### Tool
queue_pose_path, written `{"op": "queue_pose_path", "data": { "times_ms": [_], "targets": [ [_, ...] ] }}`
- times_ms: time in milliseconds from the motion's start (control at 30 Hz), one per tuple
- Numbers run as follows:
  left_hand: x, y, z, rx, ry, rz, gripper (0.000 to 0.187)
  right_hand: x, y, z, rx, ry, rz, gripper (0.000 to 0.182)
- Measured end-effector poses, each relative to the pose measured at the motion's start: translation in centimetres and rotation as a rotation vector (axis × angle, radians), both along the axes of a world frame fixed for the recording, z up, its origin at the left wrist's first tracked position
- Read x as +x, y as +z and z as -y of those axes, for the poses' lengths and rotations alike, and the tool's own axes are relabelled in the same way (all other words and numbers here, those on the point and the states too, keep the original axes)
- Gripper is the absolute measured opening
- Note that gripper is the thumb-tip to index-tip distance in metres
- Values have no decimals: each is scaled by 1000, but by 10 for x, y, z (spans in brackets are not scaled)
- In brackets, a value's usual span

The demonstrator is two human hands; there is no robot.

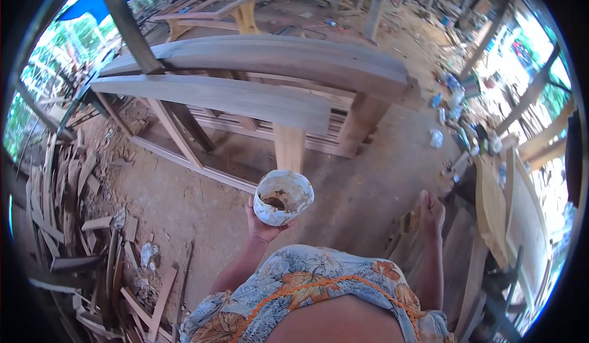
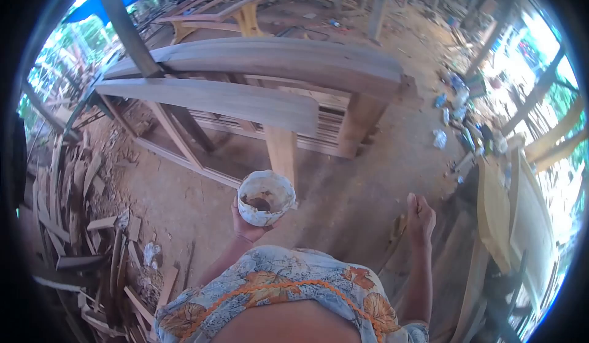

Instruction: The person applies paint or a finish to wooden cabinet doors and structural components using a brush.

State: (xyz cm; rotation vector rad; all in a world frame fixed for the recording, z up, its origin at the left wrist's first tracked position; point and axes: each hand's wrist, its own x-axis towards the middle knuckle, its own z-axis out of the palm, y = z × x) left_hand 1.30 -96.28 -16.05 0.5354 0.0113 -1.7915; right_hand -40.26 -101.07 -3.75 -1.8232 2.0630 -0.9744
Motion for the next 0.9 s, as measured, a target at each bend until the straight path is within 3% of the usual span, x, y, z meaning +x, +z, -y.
{"op": "queue_pose_path", "data": {
  "times_ms": [167, 233, 433, 567, 733, 900],
  "targets": [
    [14, -9, 12, -42, 113, -73, 84, 29, -32, 49, -38, 117, 155, 39],
    [13, -3, 13, -12, 176, -57, 80, 30, -38, 70, 68, 176, 394, 42],
    [17, 11, 3, -13, 318, 58, 86, 64, -6, 115, 240, 258, 620, 45],
    [38, 10, -2, 73, 417, 52, 85, 97, 9, 149, 217, 362, 608, 46],
    [68, 1, -6, 42, 511, 12, 82, 151, 56, 172, -59, 468, 604, 45],
    [158, -14, -16, 7, 492, -11, 82, 231, 77, 186, -233, 432, 503, 45]
  ]
}}
